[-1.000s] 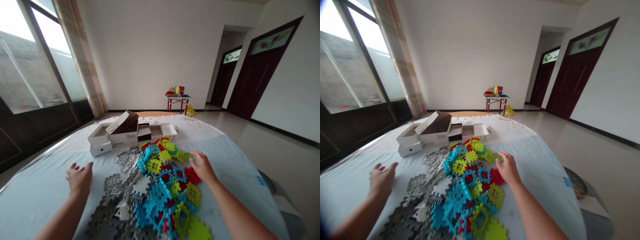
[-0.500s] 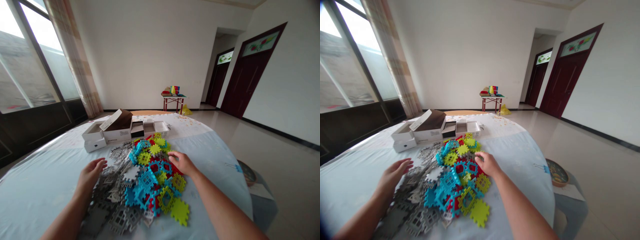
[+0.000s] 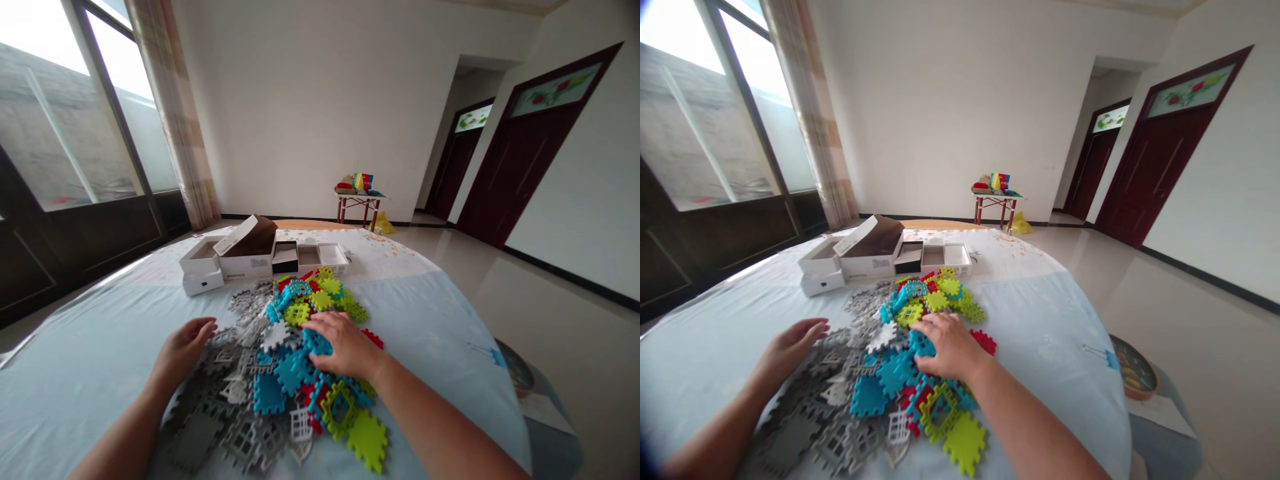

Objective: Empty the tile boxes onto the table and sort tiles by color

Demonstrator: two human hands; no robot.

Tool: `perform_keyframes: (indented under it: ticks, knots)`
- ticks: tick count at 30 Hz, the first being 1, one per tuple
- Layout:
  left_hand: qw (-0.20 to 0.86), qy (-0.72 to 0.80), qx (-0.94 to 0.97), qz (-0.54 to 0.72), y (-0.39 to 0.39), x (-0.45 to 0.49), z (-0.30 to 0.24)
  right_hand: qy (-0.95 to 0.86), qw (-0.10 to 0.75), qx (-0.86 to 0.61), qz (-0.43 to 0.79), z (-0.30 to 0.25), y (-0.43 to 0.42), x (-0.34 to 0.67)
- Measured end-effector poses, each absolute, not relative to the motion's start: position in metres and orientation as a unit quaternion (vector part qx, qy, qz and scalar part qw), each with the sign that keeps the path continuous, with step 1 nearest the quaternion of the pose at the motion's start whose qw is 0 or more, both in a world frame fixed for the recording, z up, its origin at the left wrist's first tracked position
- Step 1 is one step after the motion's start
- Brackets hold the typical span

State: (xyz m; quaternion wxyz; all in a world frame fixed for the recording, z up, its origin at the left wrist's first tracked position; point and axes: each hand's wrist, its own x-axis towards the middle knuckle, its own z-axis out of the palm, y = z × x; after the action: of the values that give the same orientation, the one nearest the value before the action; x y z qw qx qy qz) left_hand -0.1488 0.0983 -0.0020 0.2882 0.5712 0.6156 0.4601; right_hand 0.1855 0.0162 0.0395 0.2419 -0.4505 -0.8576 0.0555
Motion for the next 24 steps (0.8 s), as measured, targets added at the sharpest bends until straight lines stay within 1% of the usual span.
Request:
perform_keyframes:
  ticks: [3, 7, 9, 11, 13, 17, 24]
  knots:
    - [0.278, 0.622, 0.582, 0.443, 0.102, -0.152, -0.007, -0.810, 0.257, -0.523, 0.061, 0.036, 0.026, 0.214]
    - [0.265, 0.630, 0.596, 0.421, 0.106, -0.155, -0.013, -0.809, 0.210, -0.522, 0.173, 0.039, 0.027, 0.243]
    - [0.258, 0.636, 0.602, 0.409, 0.107, -0.155, -0.014, -0.795, 0.234, -0.523, 0.198, 0.042, 0.031, 0.248]
    - [0.251, 0.642, 0.606, 0.397, 0.108, -0.155, -0.015, -0.769, 0.289, -0.543, 0.173, 0.043, 0.041, 0.247]
    - [0.245, 0.647, 0.609, 0.388, 0.108, -0.155, -0.014, -0.749, 0.326, -0.560, 0.138, 0.041, 0.055, 0.240]
    - [0.239, 0.648, 0.621, 0.372, 0.107, -0.156, -0.011, -0.745, 0.317, -0.573, 0.127, 0.033, 0.078, 0.225]
    - [0.228, 0.653, 0.654, 0.305, 0.105, -0.154, -0.006, -0.763, 0.337, -0.494, 0.244, 0.040, 0.059, 0.230]
